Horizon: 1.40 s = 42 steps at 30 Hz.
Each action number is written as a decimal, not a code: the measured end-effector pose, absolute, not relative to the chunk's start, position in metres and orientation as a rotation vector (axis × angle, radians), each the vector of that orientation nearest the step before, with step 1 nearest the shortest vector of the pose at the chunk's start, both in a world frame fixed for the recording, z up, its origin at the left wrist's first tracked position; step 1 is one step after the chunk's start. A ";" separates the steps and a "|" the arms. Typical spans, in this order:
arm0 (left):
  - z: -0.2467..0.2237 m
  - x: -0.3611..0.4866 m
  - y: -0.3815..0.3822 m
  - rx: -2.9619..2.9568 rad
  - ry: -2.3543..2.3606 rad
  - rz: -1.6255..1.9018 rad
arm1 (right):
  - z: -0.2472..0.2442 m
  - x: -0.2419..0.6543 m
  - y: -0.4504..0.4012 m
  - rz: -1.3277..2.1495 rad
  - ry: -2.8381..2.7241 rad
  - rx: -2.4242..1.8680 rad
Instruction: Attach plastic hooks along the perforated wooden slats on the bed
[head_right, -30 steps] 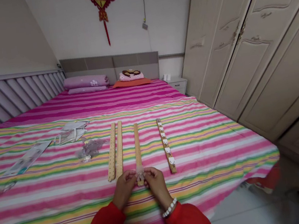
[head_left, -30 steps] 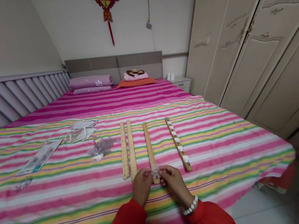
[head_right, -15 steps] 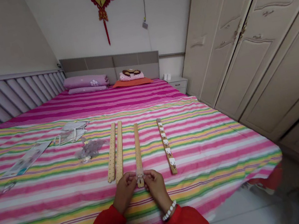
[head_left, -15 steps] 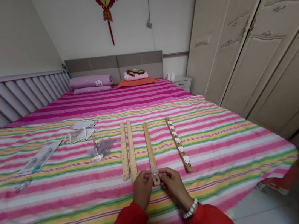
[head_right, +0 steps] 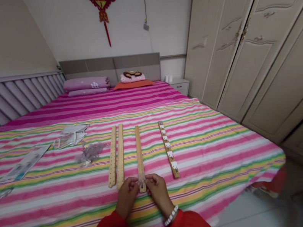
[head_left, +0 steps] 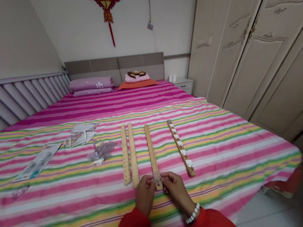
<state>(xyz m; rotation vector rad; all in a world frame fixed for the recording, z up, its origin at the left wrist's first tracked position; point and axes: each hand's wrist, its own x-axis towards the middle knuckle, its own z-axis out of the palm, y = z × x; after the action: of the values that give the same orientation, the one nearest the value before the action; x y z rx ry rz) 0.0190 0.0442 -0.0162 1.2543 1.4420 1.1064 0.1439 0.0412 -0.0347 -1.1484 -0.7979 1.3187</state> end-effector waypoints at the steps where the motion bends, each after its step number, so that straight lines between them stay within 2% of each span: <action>1: -0.018 0.019 0.045 1.246 1.443 1.101 | -0.036 0.144 0.041 1.318 -0.795 -1.155; 10: -0.019 0.013 0.052 1.199 1.418 1.019 | -0.036 0.144 0.032 1.368 -0.802 -1.254; 16: -0.012 0.018 0.063 0.951 1.302 0.872 | -0.031 0.140 0.026 1.594 -0.651 -1.116; 22: -0.010 0.024 0.072 0.963 1.348 0.820 | -0.027 0.140 0.028 1.604 -0.616 -1.114; 30: -0.021 0.030 0.080 1.238 1.611 0.910 | -0.025 0.140 0.029 1.642 -0.581 -1.115; 42: -0.029 0.034 0.081 1.090 1.515 1.039 | -0.030 0.141 0.029 1.662 -0.530 -1.021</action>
<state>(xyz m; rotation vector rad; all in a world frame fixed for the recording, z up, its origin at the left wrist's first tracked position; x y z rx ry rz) 0.0344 0.0807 -0.0294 1.0902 1.5152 1.0391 0.1412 0.0294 -0.0297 -1.0207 -0.5303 1.6621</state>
